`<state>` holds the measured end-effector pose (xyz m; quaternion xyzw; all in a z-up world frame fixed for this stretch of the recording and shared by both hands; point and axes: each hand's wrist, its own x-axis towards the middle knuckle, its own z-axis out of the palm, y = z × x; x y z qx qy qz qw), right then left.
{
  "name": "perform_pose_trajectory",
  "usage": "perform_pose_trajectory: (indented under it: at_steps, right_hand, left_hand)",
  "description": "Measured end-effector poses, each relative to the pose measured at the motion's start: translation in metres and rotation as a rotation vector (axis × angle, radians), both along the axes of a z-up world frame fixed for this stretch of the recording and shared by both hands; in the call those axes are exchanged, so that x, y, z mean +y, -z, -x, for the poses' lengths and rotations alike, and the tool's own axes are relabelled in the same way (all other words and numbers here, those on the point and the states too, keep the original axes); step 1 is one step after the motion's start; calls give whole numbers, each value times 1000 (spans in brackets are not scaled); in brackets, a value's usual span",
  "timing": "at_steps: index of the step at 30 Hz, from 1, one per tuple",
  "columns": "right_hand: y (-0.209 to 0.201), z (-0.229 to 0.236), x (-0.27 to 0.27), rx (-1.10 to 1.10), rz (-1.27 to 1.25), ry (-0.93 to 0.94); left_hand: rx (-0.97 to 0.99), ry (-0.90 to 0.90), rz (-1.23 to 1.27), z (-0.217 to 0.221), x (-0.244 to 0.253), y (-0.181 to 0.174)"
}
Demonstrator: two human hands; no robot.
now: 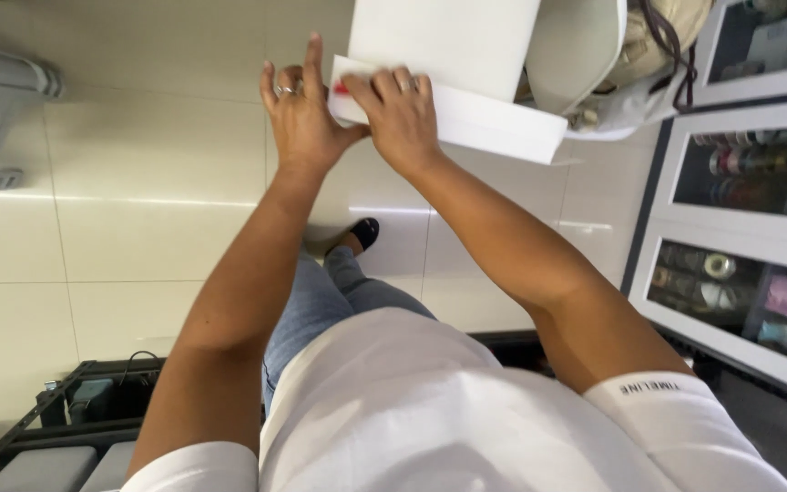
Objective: Folding the edges of a white cardboard box and using a red scraper and a pen to create sharp creases.
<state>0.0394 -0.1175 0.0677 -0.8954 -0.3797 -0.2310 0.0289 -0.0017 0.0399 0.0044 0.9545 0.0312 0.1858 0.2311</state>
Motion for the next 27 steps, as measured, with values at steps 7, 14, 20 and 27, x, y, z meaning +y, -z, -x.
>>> perform_pose_trajectory:
  at_steps: [7,14,20,27]
  right_hand:
    - [10,-14,-99,458,40,60]
    - [4,-5,-192,388,89,109]
    - [13,-8,-157,361,150,107]
    - [19,-9,-110,337,171,109]
  left_hand:
    - [73,-11,-83,7,0,-12]
    - [6,4,-45,3,-1,-9]
    - [17,-8,13,4,-3,-12]
    - [50,-59,94,5,-7,-12]
